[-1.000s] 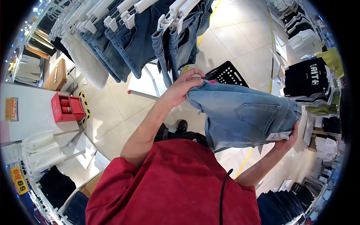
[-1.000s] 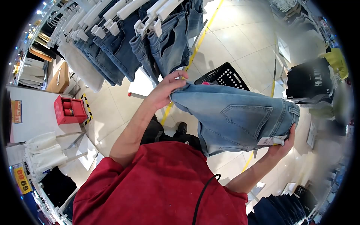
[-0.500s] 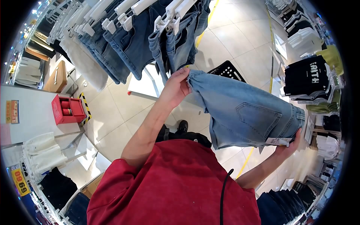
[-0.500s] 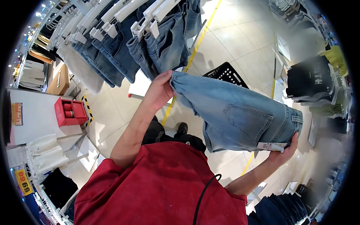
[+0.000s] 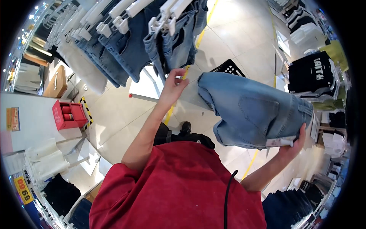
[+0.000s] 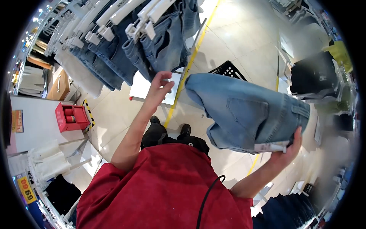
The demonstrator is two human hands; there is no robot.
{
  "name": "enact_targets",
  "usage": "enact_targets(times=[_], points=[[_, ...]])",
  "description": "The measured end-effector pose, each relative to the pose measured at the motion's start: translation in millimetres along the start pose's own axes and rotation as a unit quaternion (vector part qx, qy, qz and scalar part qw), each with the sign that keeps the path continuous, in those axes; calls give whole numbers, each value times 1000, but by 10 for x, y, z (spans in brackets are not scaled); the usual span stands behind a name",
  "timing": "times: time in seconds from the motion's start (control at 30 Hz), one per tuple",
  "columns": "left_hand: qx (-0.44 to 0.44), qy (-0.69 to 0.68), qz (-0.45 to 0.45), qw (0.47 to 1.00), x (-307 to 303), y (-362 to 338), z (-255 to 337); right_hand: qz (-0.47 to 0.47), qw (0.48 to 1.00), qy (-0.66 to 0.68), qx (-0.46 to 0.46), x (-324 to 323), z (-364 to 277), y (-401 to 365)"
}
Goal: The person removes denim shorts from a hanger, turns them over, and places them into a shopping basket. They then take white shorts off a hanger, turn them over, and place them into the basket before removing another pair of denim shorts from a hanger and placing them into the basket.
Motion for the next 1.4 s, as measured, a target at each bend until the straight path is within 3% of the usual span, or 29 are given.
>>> enact_targets(times=[0.1, 0.2, 0.27, 0.3, 0.33, 0.37, 0.4, 0.43, 0.47, 0.53, 0.57, 0.67, 0.73, 0.77, 0.83, 0.9, 0.97, 1.07, 1.1, 1.17, 1.23, 1.27, 1.33, 1.37, 1.4], points=[[12, -25, -36, 999, 143, -93, 43, 13, 1000, -22, 5, 388, 105, -174], [21, -68, -226, 971, 570, -408, 460, 4, 998, -66, -5, 908, 221, -522], [9, -195, -332, 923, 843, -624, 882, -100, 988, -115, 10, 1177, 440, -812], [-25, -239, -353, 904, 946, -700, 1042, -168, 948, -268, 34, 1364, 468, -1006], [-22, -220, -343, 913, 902, -766, 1166, -334, 869, -365, 20, 1664, 455, -1210], [-2, -158, -313, 936, 843, -710, 1118, -384, 752, -439, -309, 1798, 506, -1344], [19, -95, -278, 956, 774, -641, 1076, -399, 734, -437, -334, 1888, 447, -1489], [-97, -171, -255, 947, 724, -600, 1053, -435, 713, -450, -317, 1950, 436, -1566], [-122, -294, -196, 927, 702, -605, 1153, -468, 696, -454, -301, 1936, 462, -1633], [-123, -280, -135, 942, 622, -472, 1008, -533, 657, -459, -272, 1882, 503, -1761], [-140, -253, -82, 954, 541, -426, 917, -563, 613, -473, -290, 1865, 464, -1826], [-125, -254, -61, 957, 320, -395, 1031, -675, 600, -327, -278, 1710, 381, -1713], [-76, -175, -105, 976, 77, -413, 1292, -588, 742, -216, -237, 1568, 278, -1263], [-73, -204, -166, 962, -16, -414, 1407, -498, 793, -225, -268, 1437, 334, -992], [-58, -237, -277, 929, -154, -434, 1662, -418, 874, -168, -182, 1536, 406, -641], [-25, -204, -366, 908, -231, -423, 1824, -502, 832, -172, -160, 1772, 631, -562], [16, -157, -377, 913, -231, -439, 1991, -600, 780, -151, -93, 2017, 907, -688], [53, -5, -330, 943, -132, -405, 2282, -692, 717, -80, 32, 2270, 1219, -1037], [97, 122, -378, 912, -122, -354, 2356, -698, 707, -84, 70, 2257, 1376, -1079], [151, 303, -226, 913, -167, -337, 2485, -698, 693, -113, 138, 2234, 1579, -1086], [283, 445, -96, 844, -286, -270, 2613, -678, 704, -126, 171, 2101, 1614, -977], [279, 453, -81, 843, -379, -233, 2547, -651, 716, -110, 226, 2033, 1611, -940], [275, 465, -57, 840, -532, -168, 2402, -661, 670, -309, 139, 1876, 1689, -738], [186, 462, -95, 862, -590, -85, 2262, -657, 641, -385, 100, 1859, 1600, -691], [196, 449, -71, 869, -640, -72, 2227, -645, 608, -458, 60, 1820, 1553, -634]])
Point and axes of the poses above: each hand's wrist, its own y-axis towards the middle knuckle, its own x-axis out of the palm, z = x × y, the point moved 5 cm from there along y, towards the middle knuckle, and after that the axes turned 1 degree about z, right-handed, at the moved point
